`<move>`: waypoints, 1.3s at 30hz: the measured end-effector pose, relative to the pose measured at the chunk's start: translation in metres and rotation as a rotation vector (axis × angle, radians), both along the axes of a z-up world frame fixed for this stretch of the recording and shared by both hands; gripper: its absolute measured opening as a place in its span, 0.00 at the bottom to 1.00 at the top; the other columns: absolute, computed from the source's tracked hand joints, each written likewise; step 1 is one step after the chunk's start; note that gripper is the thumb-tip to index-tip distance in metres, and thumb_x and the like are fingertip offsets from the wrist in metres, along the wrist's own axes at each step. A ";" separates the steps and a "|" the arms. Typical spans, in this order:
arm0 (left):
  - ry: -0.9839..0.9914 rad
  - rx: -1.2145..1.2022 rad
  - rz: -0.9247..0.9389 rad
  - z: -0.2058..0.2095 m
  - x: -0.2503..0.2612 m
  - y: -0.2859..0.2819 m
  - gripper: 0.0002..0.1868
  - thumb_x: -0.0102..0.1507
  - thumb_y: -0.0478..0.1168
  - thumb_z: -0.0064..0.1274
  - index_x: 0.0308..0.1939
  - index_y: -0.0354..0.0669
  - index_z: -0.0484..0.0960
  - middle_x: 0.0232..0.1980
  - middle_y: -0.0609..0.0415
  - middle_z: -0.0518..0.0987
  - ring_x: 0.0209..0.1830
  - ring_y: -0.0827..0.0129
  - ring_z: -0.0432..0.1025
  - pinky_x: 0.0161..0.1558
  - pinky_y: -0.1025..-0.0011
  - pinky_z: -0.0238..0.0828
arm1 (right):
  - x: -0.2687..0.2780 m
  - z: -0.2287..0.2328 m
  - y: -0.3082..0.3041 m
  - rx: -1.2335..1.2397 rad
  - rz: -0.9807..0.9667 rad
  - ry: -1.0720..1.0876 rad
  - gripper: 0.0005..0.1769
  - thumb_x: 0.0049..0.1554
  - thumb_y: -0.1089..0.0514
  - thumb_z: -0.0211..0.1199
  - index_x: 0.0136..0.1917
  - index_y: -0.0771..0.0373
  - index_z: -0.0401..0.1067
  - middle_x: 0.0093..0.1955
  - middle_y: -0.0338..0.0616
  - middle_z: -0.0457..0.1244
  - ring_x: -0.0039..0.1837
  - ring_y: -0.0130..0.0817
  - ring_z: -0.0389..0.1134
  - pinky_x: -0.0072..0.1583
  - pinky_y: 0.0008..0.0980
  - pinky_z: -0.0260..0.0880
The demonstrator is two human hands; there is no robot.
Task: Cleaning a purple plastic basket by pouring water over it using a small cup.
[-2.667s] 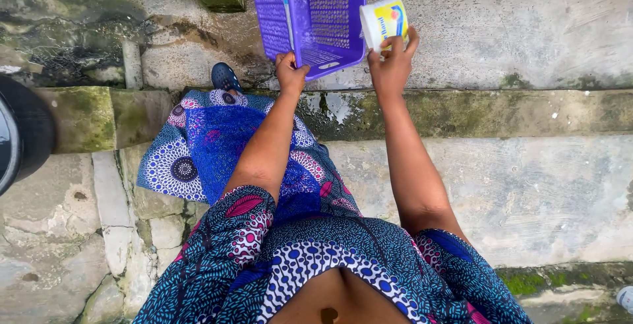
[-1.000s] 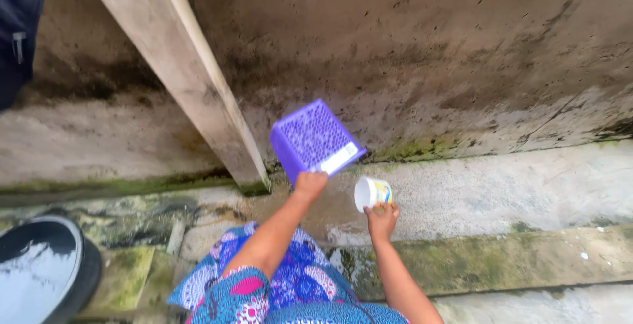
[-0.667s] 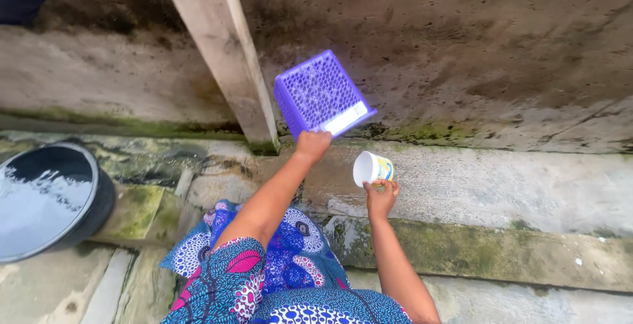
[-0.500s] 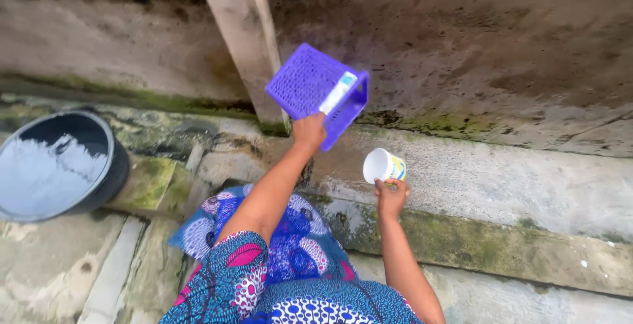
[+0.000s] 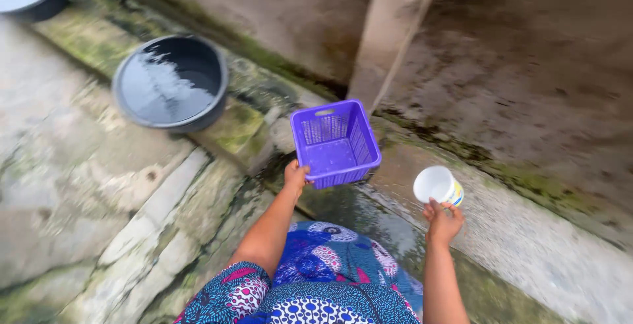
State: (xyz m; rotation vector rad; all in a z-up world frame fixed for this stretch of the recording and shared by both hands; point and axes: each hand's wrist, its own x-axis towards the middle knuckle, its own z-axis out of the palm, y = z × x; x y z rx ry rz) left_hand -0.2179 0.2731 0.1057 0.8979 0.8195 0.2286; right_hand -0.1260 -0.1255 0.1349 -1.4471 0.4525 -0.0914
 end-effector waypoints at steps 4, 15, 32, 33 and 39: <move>0.066 0.015 0.046 -0.024 -0.105 0.090 0.05 0.57 0.30 0.53 0.35 0.43 0.78 0.28 0.52 0.80 0.19 0.67 0.73 0.22 0.68 0.75 | -0.009 0.012 0.145 0.025 0.153 -0.029 0.18 0.55 0.69 0.70 0.52 0.61 0.63 0.49 0.53 0.68 0.45 0.42 0.75 0.42 0.34 0.77; 0.146 0.220 0.177 -0.043 -0.317 0.295 0.11 0.54 0.27 0.53 0.39 0.39 0.81 0.34 0.57 0.81 0.30 0.74 0.74 0.31 0.74 0.71 | -0.135 -0.022 0.530 0.283 0.514 0.097 0.17 0.55 0.68 0.71 0.51 0.60 0.64 0.45 0.47 0.67 0.45 0.38 0.73 0.41 0.33 0.76; 0.448 0.129 0.701 -0.032 -0.352 0.408 0.05 0.55 0.31 0.55 0.34 0.42 0.78 0.29 0.52 0.80 0.20 0.67 0.73 0.19 0.68 0.71 | -0.063 -0.121 0.779 -0.808 0.860 -0.407 0.22 0.42 0.55 0.81 0.44 0.57 0.71 0.73 0.50 0.54 0.65 0.55 0.66 0.62 0.49 0.70; 0.477 0.111 0.728 -0.031 -0.350 0.414 0.06 0.54 0.31 0.55 0.34 0.42 0.78 0.29 0.53 0.80 0.20 0.67 0.73 0.19 0.67 0.70 | -0.062 -0.114 0.788 -0.865 0.903 -0.350 0.20 0.43 0.56 0.78 0.45 0.57 0.70 0.77 0.51 0.51 0.64 0.58 0.66 0.62 0.50 0.70; 0.484 0.053 0.882 -0.037 -0.317 0.430 0.06 0.56 0.31 0.56 0.36 0.43 0.77 0.29 0.54 0.79 0.20 0.69 0.72 0.19 0.69 0.68 | -0.064 -0.094 0.791 -1.136 1.074 -0.345 0.20 0.48 0.57 0.75 0.50 0.55 0.68 0.81 0.48 0.46 0.64 0.57 0.65 0.59 0.51 0.71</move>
